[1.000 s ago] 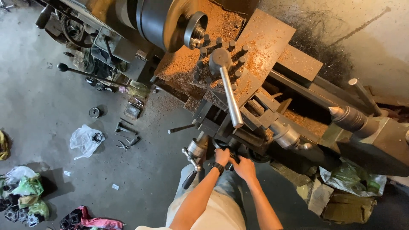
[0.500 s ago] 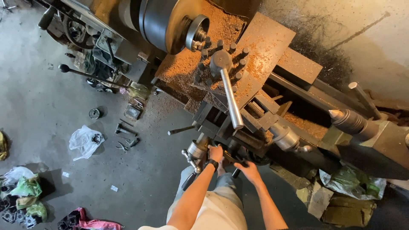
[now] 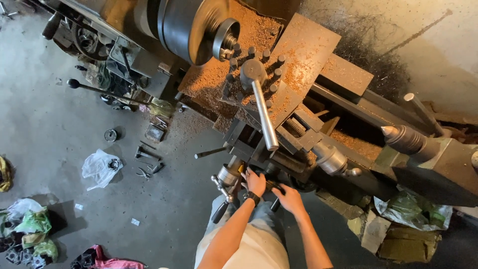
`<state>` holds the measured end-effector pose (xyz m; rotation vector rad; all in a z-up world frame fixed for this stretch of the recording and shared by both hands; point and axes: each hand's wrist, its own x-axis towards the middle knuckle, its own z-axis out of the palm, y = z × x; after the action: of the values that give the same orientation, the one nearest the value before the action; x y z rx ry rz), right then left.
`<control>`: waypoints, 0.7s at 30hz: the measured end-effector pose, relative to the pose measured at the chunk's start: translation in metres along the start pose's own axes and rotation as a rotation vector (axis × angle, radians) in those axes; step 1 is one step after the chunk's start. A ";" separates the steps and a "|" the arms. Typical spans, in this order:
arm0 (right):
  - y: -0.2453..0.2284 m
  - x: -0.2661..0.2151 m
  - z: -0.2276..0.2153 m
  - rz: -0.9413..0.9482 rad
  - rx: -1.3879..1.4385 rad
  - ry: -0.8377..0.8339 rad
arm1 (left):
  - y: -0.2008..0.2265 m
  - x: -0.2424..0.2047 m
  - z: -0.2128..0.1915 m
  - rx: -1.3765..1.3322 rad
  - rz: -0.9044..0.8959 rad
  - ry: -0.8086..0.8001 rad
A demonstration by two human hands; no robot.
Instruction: The person operates a metal lathe, adjusting the chuck and tool post while the machine spins. They manipulate the control levers and handles to position the cutting tool against the rotating metal workpiece.
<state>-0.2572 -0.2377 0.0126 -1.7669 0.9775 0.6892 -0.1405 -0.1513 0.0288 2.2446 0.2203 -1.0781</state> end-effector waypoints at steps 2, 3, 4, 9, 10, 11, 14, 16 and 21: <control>0.002 -0.008 -0.010 -0.010 0.162 -0.025 | 0.017 -0.003 -0.020 0.003 -0.022 0.006; 0.004 -0.013 -0.015 -0.021 0.322 -0.056 | 0.024 -0.006 -0.029 0.004 -0.049 0.016; 0.012 -0.007 -0.009 -0.021 0.319 -0.058 | -0.003 0.019 -0.013 0.001 -0.051 0.017; 0.040 0.022 0.023 0.097 0.482 -0.040 | -0.055 0.080 0.014 -0.203 -0.230 -0.065; 0.024 0.012 0.016 0.098 0.482 -0.040 | -0.062 0.083 0.020 -0.202 -0.230 -0.066; 0.009 0.002 0.009 0.139 0.427 -0.034 | -0.069 0.086 0.027 -0.041 -0.158 -0.061; -0.011 -0.009 0.005 0.181 0.332 0.000 | -0.042 0.040 0.019 0.239 -0.022 -0.020; -0.015 -0.004 0.009 0.178 0.293 0.030 | -0.022 0.012 0.014 0.355 0.046 0.019; -0.017 0.006 0.024 0.175 0.015 0.029 | -0.033 0.027 0.026 0.459 0.036 0.013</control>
<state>-0.2404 -0.2135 0.0069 -1.6964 1.1640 0.7650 -0.1526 -0.1437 -0.0194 2.6465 -0.0723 -1.1874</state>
